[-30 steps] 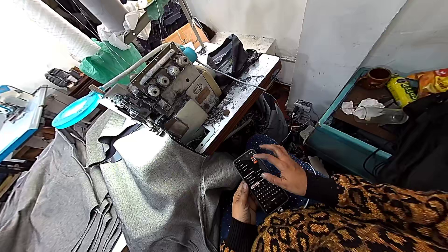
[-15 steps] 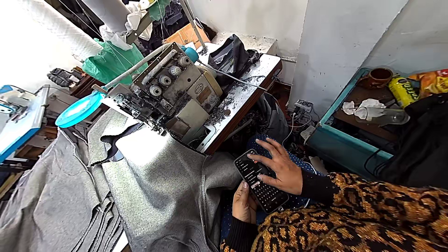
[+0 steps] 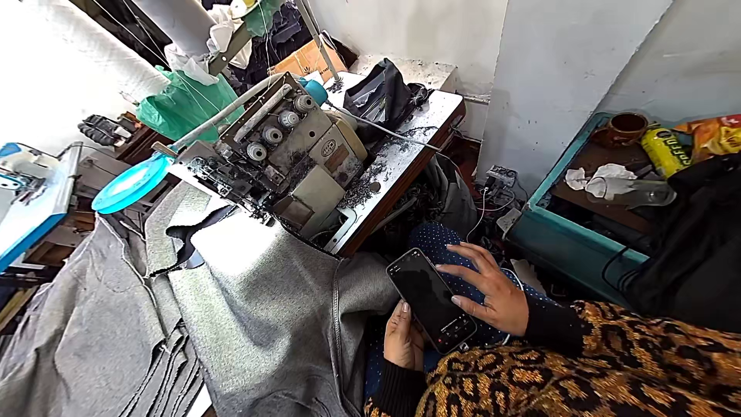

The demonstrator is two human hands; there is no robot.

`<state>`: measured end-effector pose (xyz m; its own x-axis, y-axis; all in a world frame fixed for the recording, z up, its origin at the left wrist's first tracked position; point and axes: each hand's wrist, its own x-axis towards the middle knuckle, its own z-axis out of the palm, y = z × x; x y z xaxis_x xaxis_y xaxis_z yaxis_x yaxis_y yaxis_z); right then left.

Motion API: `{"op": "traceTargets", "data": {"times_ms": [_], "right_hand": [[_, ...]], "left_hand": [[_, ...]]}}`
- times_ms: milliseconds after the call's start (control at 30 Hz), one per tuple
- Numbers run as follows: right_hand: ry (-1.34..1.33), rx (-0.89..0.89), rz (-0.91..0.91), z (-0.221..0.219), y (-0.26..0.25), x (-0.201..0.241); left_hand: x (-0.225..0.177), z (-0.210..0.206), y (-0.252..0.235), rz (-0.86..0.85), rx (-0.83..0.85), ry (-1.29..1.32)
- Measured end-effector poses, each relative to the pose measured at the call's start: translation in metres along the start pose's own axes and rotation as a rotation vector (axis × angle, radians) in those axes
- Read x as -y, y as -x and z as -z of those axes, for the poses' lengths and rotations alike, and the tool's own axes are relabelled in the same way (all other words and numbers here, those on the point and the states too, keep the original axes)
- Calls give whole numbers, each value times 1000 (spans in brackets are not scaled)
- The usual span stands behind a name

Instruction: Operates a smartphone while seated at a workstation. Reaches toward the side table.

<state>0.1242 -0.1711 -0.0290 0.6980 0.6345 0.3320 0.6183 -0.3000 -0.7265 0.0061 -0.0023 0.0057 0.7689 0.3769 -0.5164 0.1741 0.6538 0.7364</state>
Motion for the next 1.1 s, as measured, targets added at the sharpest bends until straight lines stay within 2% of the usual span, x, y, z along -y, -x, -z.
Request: {"op": "traceTargets", "data": {"times_ms": [600, 800, 967, 1100], "right_hand": [[0, 10, 30, -1, 2, 1], [-51, -82, 165, -1, 8, -6], [-71, -29, 327, 5, 22, -14], [-88, -51, 375, 6, 25, -17]], "left_hand": [[1, 1, 0, -4, 7, 11], [2, 3, -1, 3, 13, 26], [2, 2, 0, 5, 2, 17], [2, 2, -1, 5, 9, 18]]}}
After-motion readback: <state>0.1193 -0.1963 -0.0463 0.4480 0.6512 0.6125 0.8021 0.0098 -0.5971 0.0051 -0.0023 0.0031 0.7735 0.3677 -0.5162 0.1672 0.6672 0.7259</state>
